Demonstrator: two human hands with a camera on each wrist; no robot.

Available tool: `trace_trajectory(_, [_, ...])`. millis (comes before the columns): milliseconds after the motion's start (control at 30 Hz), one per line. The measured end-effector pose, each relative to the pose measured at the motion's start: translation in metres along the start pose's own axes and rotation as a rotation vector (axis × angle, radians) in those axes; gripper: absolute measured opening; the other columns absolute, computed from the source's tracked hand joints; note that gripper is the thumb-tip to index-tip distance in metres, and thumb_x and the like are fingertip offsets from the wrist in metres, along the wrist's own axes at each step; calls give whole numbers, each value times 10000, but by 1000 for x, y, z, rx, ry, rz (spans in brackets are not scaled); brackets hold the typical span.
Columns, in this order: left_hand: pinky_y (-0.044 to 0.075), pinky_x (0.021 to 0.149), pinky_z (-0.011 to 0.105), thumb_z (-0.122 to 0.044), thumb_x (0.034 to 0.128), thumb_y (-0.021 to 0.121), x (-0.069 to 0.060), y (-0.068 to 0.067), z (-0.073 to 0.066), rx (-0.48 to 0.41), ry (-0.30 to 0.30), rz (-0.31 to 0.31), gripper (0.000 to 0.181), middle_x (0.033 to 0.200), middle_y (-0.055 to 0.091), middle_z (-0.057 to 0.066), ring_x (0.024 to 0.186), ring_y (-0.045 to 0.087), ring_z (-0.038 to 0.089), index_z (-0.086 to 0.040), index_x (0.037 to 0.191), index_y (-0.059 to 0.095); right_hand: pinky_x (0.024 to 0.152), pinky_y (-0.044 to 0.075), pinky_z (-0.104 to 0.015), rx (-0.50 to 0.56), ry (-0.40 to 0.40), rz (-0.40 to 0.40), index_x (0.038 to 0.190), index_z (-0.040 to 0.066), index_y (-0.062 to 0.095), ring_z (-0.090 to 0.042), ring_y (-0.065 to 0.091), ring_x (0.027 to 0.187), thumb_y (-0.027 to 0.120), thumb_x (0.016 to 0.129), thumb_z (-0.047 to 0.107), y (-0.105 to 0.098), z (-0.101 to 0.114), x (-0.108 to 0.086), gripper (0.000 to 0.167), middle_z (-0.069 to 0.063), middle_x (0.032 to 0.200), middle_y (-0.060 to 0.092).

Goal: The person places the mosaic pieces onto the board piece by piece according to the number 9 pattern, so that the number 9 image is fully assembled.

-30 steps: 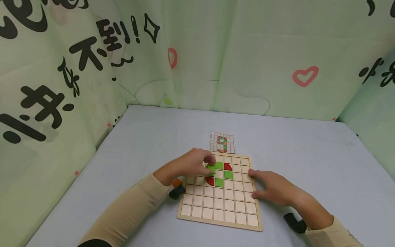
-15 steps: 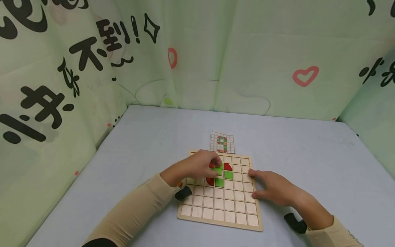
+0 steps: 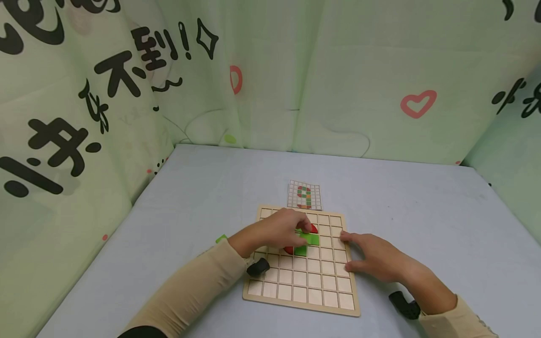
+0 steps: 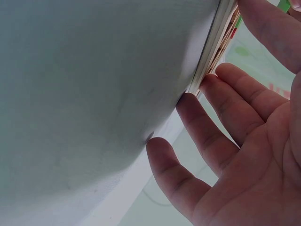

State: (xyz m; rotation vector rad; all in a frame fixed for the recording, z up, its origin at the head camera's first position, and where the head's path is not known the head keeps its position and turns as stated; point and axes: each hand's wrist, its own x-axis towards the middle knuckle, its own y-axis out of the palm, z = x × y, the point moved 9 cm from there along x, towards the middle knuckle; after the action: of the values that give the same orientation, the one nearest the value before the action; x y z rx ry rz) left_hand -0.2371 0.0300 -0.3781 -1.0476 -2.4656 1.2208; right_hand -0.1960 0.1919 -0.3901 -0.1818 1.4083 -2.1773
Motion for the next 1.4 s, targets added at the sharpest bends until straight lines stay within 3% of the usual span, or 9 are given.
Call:
trace_trajectory(400, [453,863,172,-125,888,741,7,11,-7,12,13,13,201,1026,683,-80,976,590,24,-120,1081,686,1021,384,-588,9,-7,-3,1410,-34,509,-459,466,1303,793,848,329,0,1,0,727,-234,1422,519])
trace_trajectory(700, [449,812,163,-130,877,753,11,18,-9,55,28,1,165,937,630,-105,876,549,38,-125,1022,674,1018,386,-590,3,-1,-4,1413,-29,509,-461,468,1300,797,844,332,0,0,-1,733,-236,1422,518])
trace_trajectory(1133, [440,759,154,-148,872,764,11,31,-13,95,18,43,168,899,609,-110,820,534,35,-132,1016,680,1015,388,-588,7,0,-4,1411,-31,510,-459,467,1300,798,842,337,0,0,-1,737,-238,1423,516])
trace_trajectory(1400, [434,755,148,-127,854,761,9,31,-17,138,16,43,171,886,603,-104,827,527,35,-123,1007,686,1016,388,-589,8,5,-4,1411,-38,508,-461,464,1304,799,844,330,0,0,-1,736,-241,1424,513])
